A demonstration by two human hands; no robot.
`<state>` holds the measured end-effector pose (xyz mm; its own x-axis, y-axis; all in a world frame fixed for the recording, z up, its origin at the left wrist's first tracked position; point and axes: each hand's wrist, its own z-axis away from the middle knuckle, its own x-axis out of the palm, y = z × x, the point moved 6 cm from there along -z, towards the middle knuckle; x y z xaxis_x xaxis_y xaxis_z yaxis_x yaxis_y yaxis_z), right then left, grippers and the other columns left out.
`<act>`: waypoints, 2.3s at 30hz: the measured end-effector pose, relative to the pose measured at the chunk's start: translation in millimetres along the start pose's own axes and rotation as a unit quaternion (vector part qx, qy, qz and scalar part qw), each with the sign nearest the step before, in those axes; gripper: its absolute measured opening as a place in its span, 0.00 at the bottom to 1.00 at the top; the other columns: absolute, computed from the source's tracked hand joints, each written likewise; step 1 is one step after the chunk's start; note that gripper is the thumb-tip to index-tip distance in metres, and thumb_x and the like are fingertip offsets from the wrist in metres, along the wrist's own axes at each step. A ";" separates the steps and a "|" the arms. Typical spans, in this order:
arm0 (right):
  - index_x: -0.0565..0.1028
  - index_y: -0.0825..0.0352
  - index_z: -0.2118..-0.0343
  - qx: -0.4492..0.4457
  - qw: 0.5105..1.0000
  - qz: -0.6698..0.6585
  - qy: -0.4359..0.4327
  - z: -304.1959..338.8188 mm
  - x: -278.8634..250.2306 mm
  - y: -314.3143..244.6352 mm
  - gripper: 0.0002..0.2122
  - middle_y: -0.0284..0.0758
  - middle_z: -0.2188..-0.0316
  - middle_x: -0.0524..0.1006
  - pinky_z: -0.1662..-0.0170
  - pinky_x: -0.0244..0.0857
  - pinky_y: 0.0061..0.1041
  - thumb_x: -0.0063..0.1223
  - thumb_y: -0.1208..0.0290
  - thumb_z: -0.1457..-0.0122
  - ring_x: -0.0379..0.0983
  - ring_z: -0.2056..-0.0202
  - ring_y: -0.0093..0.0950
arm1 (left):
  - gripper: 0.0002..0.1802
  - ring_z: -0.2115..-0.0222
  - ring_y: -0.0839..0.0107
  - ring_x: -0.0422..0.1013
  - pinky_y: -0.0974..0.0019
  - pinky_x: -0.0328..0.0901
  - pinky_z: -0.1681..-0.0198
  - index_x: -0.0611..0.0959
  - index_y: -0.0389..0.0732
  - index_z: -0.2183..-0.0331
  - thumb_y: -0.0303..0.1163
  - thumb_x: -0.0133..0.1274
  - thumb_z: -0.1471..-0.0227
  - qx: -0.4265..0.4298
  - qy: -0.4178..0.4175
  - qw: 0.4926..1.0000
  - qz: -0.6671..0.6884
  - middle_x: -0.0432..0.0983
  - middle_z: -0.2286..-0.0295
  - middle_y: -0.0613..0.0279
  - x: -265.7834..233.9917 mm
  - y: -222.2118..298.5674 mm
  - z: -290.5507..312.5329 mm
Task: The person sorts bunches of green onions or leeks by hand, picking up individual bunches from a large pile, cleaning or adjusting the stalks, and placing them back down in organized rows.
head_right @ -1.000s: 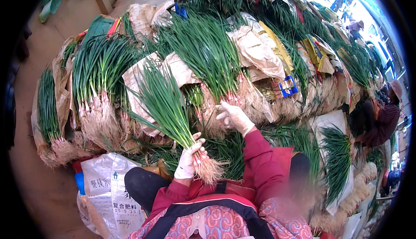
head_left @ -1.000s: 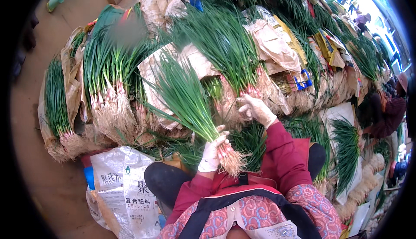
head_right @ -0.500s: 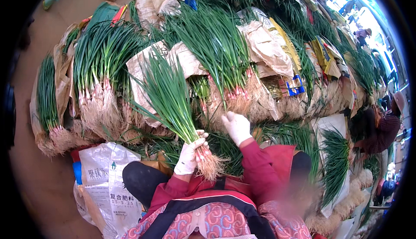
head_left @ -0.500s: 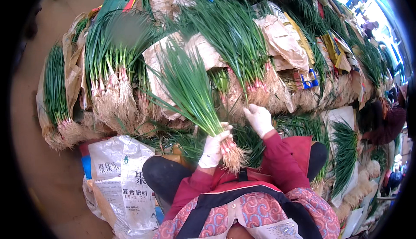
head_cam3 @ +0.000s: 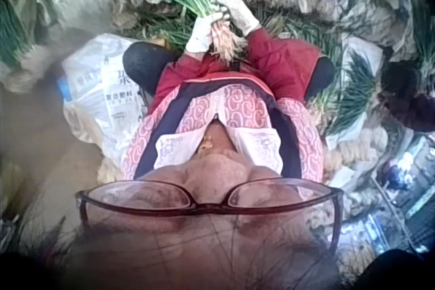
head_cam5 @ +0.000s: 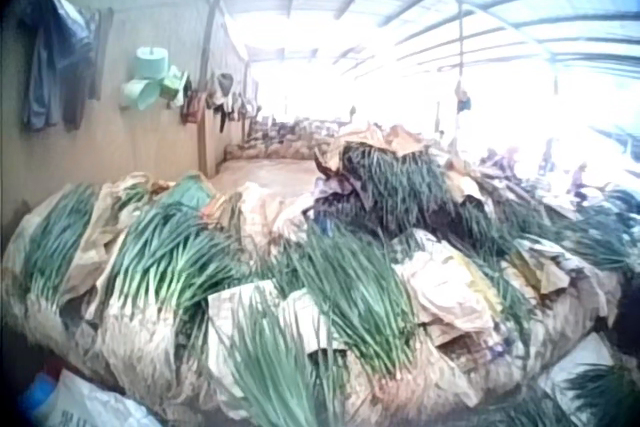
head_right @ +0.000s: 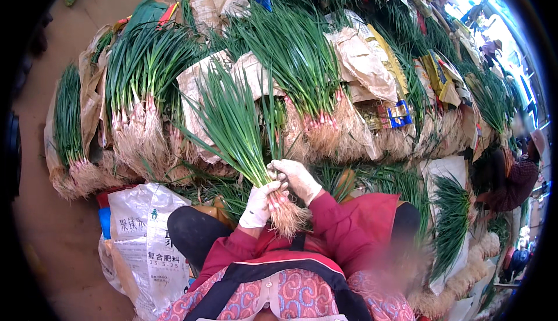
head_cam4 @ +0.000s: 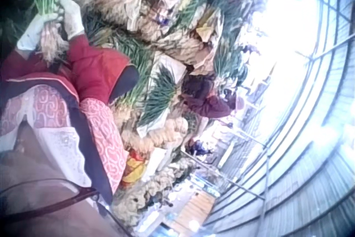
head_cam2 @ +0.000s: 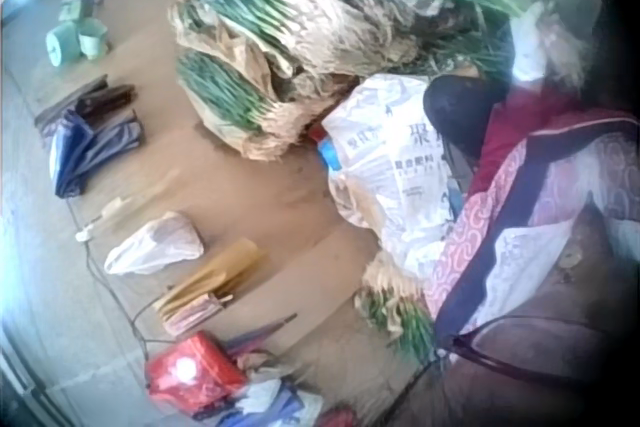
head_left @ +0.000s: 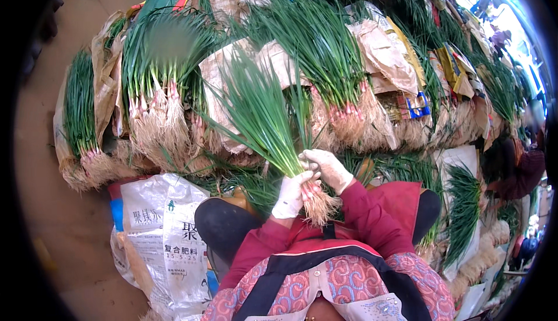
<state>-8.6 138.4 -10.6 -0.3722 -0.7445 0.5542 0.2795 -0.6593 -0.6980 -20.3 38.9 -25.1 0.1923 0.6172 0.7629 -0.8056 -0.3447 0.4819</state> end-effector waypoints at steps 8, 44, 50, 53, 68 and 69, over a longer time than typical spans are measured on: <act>0.72 0.64 0.74 -0.208 0.891 0.374 0.149 9.0 -21.8 7.4 0.11 0.28 0.82 0.71 0.82 0.59 0.20 0.42 0.64 0.41 0.65 0.85 0.22 | 0.11 0.72 0.65 0.73 0.65 0.71 0.72 0.70 0.39 0.66 0.20 0.50 0.55 0.010 0.008 0.999 0.048 0.75 0.70 0.56 -4.8 -4.6 0.3; 0.72 0.68 0.72 -0.157 0.923 0.304 0.178 54.0 -39.1 1.6 0.07 0.27 0.83 0.72 0.81 0.61 0.16 0.51 0.69 0.44 0.65 0.83 0.14 | 0.12 0.69 0.66 0.73 0.67 0.71 0.78 0.72 0.37 0.63 0.21 0.50 0.53 0.005 -0.039 0.999 -0.019 0.72 0.60 0.57 13.2 -6.1 -7.8; 0.74 0.65 0.65 -0.207 0.839 0.416 0.282 60.7 -75.0 -27.7 0.09 0.33 0.81 0.75 0.74 0.65 0.22 0.50 0.68 0.46 0.73 0.77 0.22 | 0.18 0.74 0.71 0.72 0.67 0.72 0.71 0.71 0.38 0.58 0.22 0.50 0.54 0.030 -0.013 0.999 0.020 0.72 0.61 0.56 10.7 10.4 2.2; 0.77 0.64 0.69 0.080 0.570 0.818 -0.005 50.8 -99.1 28.7 0.12 0.40 0.73 0.77 0.64 0.67 0.34 0.49 0.62 0.49 0.74 0.69 0.39 | 0.24 0.74 0.74 0.72 0.69 0.72 0.74 0.67 0.38 0.52 0.23 0.50 0.54 0.038 -0.040 0.998 0.020 0.72 0.62 0.54 23.9 25.0 10.4; 0.76 0.63 0.75 -0.203 0.597 0.661 0.406 -29.3 -102.2 -157.3 0.12 0.41 0.78 0.76 0.68 0.66 0.31 0.51 0.59 0.50 0.73 0.74 0.37 | 0.25 0.78 0.73 0.72 0.71 0.71 0.79 0.66 0.37 0.51 0.24 0.51 0.53 0.008 -0.042 0.999 0.000 0.74 0.64 0.56 21.7 15.8 2.3; 0.75 0.65 0.72 -0.196 0.678 0.596 0.383 -14.3 -70.9 -157.1 0.11 0.39 0.75 0.76 0.66 0.67 0.32 0.48 0.61 0.47 0.74 0.73 0.35 | 0.25 0.77 0.73 0.72 0.71 0.71 0.78 0.66 0.37 0.51 0.24 0.51 0.53 0.012 -0.034 0.999 0.005 0.74 0.64 0.56 14.2 18.9 5.3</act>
<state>-38.8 296.2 53.2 -0.4816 -0.3522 -0.8025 0.5850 0.5527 -0.5936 -29.8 37.4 -2.9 0.2228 0.5651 0.7944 -0.7939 -0.3677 0.4842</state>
